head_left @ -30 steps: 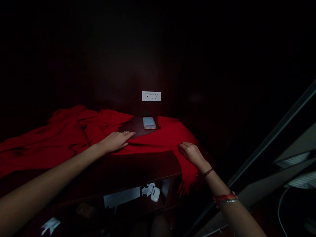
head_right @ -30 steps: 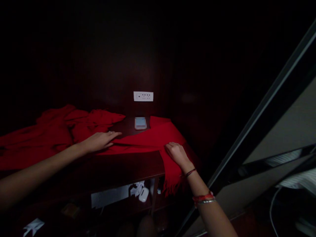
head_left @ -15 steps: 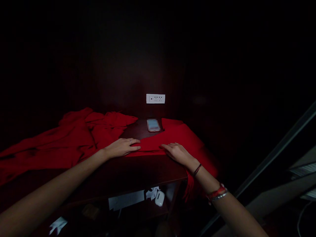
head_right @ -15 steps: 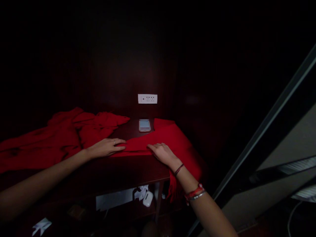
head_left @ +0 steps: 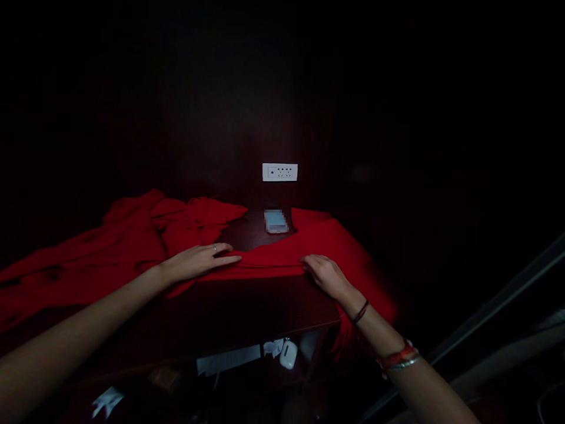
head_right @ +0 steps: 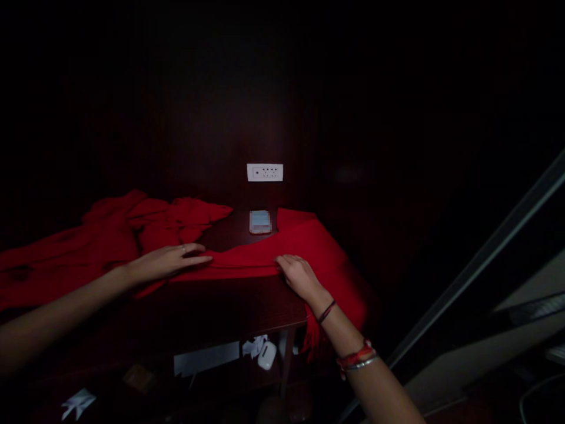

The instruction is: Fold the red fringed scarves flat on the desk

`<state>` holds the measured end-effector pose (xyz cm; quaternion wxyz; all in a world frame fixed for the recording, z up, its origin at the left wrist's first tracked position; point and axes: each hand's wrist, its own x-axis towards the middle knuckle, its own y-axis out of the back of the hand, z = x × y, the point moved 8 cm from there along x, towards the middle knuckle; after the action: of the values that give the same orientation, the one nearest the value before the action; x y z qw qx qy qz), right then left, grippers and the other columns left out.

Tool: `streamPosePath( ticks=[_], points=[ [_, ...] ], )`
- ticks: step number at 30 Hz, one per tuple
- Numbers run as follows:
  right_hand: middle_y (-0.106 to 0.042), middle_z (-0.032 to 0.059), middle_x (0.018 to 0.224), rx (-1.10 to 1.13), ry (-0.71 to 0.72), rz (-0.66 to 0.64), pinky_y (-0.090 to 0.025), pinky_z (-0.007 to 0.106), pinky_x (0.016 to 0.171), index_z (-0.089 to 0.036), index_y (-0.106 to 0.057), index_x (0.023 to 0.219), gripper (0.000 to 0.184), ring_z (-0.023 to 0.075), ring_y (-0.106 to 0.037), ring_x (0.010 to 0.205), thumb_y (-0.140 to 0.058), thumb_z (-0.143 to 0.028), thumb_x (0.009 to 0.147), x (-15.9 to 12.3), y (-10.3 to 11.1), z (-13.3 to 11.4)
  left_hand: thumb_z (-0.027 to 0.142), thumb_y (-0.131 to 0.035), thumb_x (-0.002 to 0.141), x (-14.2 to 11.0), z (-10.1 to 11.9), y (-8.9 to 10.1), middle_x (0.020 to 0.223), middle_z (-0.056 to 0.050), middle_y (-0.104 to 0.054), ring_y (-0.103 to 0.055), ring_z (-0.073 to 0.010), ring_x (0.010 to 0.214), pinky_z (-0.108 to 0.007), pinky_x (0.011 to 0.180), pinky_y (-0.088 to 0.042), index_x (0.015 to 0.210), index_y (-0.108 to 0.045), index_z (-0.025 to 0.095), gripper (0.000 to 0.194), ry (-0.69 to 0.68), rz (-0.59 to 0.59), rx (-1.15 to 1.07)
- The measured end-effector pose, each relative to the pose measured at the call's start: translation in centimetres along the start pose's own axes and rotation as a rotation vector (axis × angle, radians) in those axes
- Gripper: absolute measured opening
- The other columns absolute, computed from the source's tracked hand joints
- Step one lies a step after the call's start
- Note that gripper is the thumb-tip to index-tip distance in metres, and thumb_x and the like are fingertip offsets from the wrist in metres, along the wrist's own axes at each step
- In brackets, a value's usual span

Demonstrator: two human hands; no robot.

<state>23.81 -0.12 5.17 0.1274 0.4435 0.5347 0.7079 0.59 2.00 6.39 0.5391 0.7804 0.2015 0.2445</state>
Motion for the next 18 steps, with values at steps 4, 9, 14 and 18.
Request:
streamPosePath(
  ticks=[4, 9, 14, 18],
  points=[
    [-0.055, 0.004, 0.073, -0.061, -0.019, -0.003, -0.035, 0.023, 0.066, -0.016, -0.049, 0.08, 0.016, 0.0129, -0.049, 0.068, -0.034, -0.018, 0.082, 0.0, -0.1, 0.3, 0.011, -0.026, 0.081, -0.2, -0.9, 1.0, 0.112, -0.003, -0.042, -0.046, -0.0148, 0.091, -0.024, 0.075, -0.038, 0.119, -0.034, 0.03, 0.043, 0.054, 0.06, -0.065],
    [-0.055, 0.0033, 0.07, -0.099, -0.039, 0.02, -0.033, 0.024, 0.064, -0.016, -0.049, 0.076, 0.019, 0.0123, -0.048, 0.065, -0.032, -0.02, 0.084, 0.1, 0.0, 0.6, 0.025, -0.031, 0.083, -0.1, -0.8, 3.4, 0.09, -0.004, -0.051, -0.049, -0.0125, 0.077, -0.023, 0.072, -0.038, 0.099, -0.052, 0.02, 0.027, 0.051, 0.075, -0.17],
    [-0.056, 0.0039, 0.072, -0.082, 0.006, -0.023, -0.033, 0.024, 0.067, -0.016, -0.051, 0.078, 0.021, 0.0122, -0.048, 0.067, -0.032, -0.022, 0.084, -0.3, 0.3, -0.2, 0.025, -0.04, 0.079, -1.3, 2.2, 4.3, 0.08, -0.001, -0.052, -0.05, -0.012, 0.076, -0.022, 0.073, -0.038, 0.075, -0.055, 0.019, 0.017, 0.009, -0.133, -0.322],
    [-0.056, 0.0048, 0.078, -0.06, 0.071, -0.098, -0.034, 0.026, 0.071, -0.017, -0.054, 0.082, 0.021, 0.0133, -0.048, 0.074, -0.035, -0.024, 0.083, -1.2, 0.2, -1.3, 0.017, -0.046, 0.072, -2.4, 4.4, 3.7, 0.115, -0.003, -0.041, -0.041, -0.0168, 0.102, -0.026, 0.085, -0.034, 0.083, -0.052, 0.019, 0.013, 0.031, -0.124, -0.334]
  ],
)
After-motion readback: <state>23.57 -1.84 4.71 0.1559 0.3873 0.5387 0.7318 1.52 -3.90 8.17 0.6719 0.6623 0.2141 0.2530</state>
